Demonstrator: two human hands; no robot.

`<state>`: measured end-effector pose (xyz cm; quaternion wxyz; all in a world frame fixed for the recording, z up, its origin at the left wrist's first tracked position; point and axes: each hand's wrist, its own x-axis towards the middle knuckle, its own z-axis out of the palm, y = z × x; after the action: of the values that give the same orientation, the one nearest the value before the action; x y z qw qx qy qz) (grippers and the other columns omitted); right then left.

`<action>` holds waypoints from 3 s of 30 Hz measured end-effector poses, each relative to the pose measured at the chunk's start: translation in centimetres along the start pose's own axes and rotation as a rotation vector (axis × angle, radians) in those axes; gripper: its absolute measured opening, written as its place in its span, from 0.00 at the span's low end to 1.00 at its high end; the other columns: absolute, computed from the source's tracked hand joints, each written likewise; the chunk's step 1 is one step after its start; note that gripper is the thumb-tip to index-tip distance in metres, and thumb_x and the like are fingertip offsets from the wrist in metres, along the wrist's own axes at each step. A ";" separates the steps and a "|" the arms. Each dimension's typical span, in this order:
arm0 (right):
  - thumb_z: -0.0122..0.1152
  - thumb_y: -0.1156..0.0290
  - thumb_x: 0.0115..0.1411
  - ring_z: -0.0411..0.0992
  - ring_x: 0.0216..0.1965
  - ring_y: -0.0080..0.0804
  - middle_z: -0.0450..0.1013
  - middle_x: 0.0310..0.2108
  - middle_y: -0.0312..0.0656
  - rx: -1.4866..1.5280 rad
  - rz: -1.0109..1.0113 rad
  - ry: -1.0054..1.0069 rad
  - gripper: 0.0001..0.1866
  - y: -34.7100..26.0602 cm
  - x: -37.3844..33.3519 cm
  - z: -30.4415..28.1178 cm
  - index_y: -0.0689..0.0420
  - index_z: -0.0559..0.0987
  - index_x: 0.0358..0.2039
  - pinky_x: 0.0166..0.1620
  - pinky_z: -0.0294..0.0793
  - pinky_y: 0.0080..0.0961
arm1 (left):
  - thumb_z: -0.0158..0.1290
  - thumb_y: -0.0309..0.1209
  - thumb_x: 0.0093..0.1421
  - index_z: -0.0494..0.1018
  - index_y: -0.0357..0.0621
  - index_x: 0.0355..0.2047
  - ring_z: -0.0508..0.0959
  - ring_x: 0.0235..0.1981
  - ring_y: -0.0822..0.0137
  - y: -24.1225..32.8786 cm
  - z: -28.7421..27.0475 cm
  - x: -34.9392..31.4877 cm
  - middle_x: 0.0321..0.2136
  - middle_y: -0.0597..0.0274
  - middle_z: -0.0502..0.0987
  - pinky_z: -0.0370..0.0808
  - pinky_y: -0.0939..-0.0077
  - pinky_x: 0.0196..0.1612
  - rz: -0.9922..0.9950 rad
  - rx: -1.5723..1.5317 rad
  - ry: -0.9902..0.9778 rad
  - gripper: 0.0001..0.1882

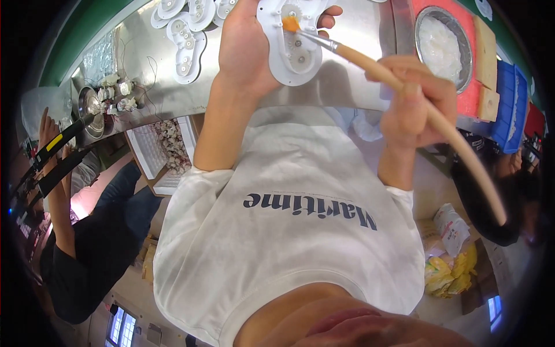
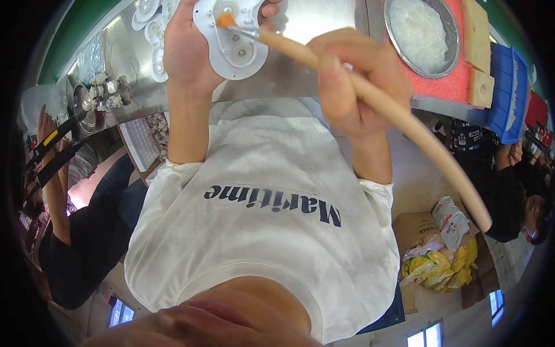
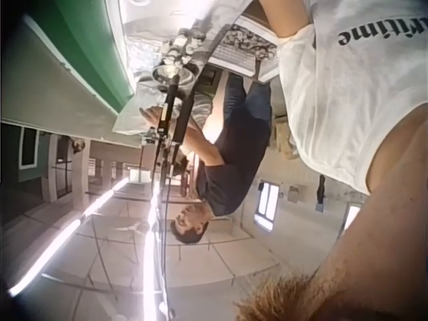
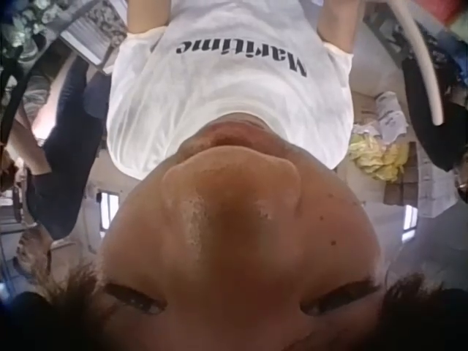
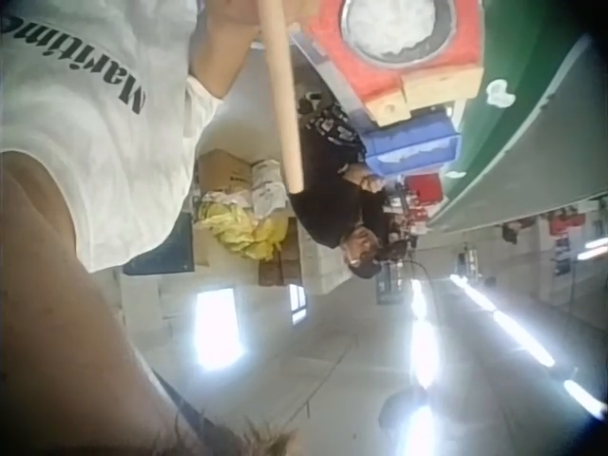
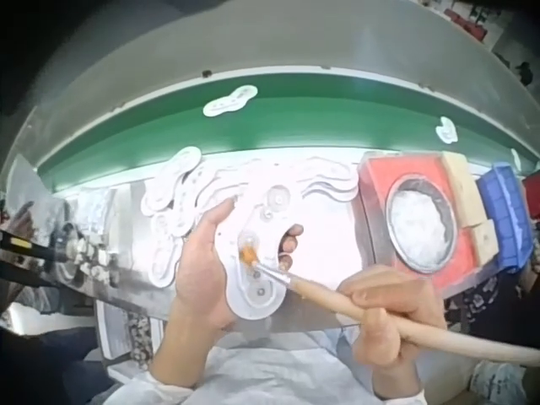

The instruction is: Applying a substance with a brush to specific points on small white plastic frames on a production line.

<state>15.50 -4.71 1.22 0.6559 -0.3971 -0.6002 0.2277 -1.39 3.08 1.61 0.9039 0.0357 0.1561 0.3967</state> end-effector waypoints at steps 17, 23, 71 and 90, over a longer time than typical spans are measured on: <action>0.52 0.78 0.55 0.69 0.17 0.33 0.71 0.19 0.50 0.078 0.084 -0.016 0.05 -1.4 -1.5 -2.8 0.68 0.69 0.27 0.22 0.71 0.26 | 0.29 0.46 0.64 0.64 0.36 0.53 0.75 0.36 0.64 -0.7 -0.5 0.8 0.41 0.45 0.74 0.72 0.71 0.40 0.026 0.314 0.059 0.28; 0.50 0.70 0.57 0.70 0.17 0.36 0.71 0.19 0.50 -0.156 0.042 0.488 0.11 -1.7 -1.0 -9.1 0.66 0.70 0.25 0.22 0.68 0.24 | 0.29 0.45 0.64 0.63 0.36 0.54 0.74 0.36 0.64 -2.3 -0.9 1.0 0.42 0.46 0.74 0.72 0.72 0.39 0.027 0.371 0.116 0.29; 0.53 0.75 0.60 0.74 0.19 0.28 0.74 0.17 0.48 -0.090 0.088 0.510 0.06 -0.5 0.3 -2.3 0.66 0.69 0.30 0.23 0.73 0.19 | 0.32 0.44 0.62 0.57 0.45 0.57 0.69 0.35 0.70 -5.0 -0.1 0.5 0.42 0.54 0.73 0.68 0.77 0.39 0.068 0.582 0.059 0.26; 0.56 0.77 0.56 0.73 0.23 0.40 0.73 0.22 0.49 -0.437 -0.311 0.031 0.06 -0.4 0.8 -2.2 0.68 0.72 0.30 0.28 0.75 0.28 | 0.34 0.44 0.60 0.60 0.45 0.52 0.71 0.35 0.69 -4.9 -1.1 0.3 0.41 0.52 0.73 0.69 0.76 0.39 0.277 0.595 0.091 0.24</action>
<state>17.68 -4.90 2.12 0.5909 -0.4355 -0.6789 -0.0169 1.88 -0.11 -0.41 0.7834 0.3014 0.2991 0.4538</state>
